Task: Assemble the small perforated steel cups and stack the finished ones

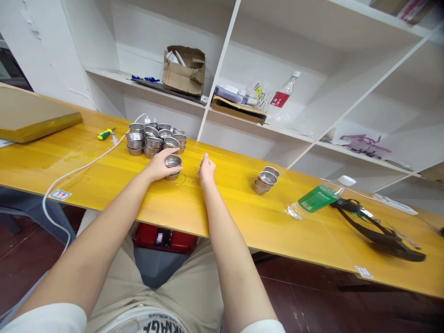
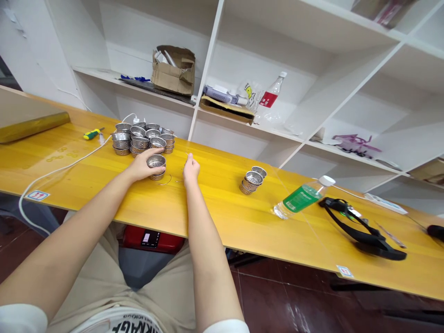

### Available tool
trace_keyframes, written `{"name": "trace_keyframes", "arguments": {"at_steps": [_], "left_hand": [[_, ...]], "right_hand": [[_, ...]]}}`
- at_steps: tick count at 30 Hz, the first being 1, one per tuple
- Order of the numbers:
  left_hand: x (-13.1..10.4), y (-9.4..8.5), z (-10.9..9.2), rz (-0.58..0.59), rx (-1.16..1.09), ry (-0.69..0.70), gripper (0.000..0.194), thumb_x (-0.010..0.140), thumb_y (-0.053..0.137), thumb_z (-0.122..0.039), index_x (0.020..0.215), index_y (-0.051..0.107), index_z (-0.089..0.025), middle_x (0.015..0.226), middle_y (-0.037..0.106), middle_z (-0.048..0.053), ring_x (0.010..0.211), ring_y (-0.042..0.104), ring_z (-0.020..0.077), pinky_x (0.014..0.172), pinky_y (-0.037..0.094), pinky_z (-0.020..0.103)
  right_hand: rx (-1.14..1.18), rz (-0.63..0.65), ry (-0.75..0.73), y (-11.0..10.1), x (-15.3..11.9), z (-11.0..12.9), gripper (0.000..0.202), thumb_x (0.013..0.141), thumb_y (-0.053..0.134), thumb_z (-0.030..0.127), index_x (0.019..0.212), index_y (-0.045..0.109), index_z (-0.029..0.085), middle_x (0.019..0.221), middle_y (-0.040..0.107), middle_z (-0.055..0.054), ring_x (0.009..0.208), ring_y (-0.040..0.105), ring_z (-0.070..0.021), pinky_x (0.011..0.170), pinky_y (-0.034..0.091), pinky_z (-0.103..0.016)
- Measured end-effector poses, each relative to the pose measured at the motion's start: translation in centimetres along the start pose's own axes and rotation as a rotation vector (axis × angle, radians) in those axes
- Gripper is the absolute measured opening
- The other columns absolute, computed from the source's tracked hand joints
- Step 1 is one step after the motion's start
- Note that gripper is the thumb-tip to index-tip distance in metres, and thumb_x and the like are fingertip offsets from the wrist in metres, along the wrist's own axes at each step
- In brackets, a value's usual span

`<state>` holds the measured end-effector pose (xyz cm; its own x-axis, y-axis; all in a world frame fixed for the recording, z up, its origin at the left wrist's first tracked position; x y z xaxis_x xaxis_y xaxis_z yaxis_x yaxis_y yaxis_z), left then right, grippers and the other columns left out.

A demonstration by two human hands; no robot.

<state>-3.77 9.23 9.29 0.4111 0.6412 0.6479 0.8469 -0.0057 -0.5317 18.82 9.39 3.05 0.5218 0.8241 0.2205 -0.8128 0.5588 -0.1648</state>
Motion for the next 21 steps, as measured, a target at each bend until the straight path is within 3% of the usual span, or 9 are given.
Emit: {"name": "trace_keyframes", "arguments": {"at_steps": [5, 12, 16, 21], "left_hand": [[-0.1, -0.3, 0.0, -0.006, 0.032, -0.029, 0.081, 0.072, 0.081, -0.054, 0.143, 0.057, -0.022, 0.143, 0.061, 0.010, 0.130, 0.060, 0.0304, 0.115, 0.045, 0.045], [-0.3, 0.3, 1.8, -0.004, 0.058, -0.145, 0.091, 0.069, 0.084, -0.052, 0.147, 0.048, -0.022, 0.140, 0.062, 0.011, 0.126, 0.062, 0.0304, 0.112, 0.046, 0.044], [-0.5, 0.7, 2.8, 0.007, 0.045, -0.181, 0.107, 0.067, 0.086, -0.053, 0.156, 0.034, -0.024, 0.147, 0.056, 0.014, 0.133, 0.057, 0.0327, 0.114, 0.044, 0.046], [-0.6, 0.6, 3.8, -0.012, 0.061, -0.197, 0.122, 0.062, 0.090, -0.052, 0.160, 0.024, -0.023, 0.149, 0.051, 0.017, 0.138, 0.053, 0.0342, 0.117, 0.040, 0.047]], "right_hand": [[-0.180, -0.021, -0.032, -0.9, 0.1, 0.5, 0.042, 0.102, 0.038, 0.049, 0.077, 0.057, 0.022, 0.064, 0.056, 0.000, 0.061, 0.053, -0.0163, 0.063, 0.043, -0.024], [-0.581, 0.168, -0.025, -0.5, -1.1, 1.3, 0.028, 0.101, 0.046, 0.029, 0.094, 0.071, 0.020, 0.083, 0.075, -0.007, 0.089, 0.068, -0.0207, 0.085, 0.048, -0.028], [-0.768, 0.207, -0.070, -0.6, -1.5, 1.5, 0.028, 0.099, 0.050, 0.025, 0.099, 0.077, 0.019, 0.105, 0.077, -0.012, 0.104, 0.069, -0.0227, 0.092, 0.049, -0.029], [-0.865, 0.258, -0.065, -0.6, -1.5, 1.0, 0.025, 0.094, 0.056, 0.022, 0.101, 0.080, 0.019, 0.107, 0.077, -0.014, 0.107, 0.070, -0.0235, 0.095, 0.051, -0.029]]}}
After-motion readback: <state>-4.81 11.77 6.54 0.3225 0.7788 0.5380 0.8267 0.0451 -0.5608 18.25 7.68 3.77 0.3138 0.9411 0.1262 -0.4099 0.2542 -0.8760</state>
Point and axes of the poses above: each hand's wrist, its own x-axis towards the middle knuckle, its own y-axis out of the palm, z = x × y, the point moved 10 cm from there along x, towards the middle knuckle
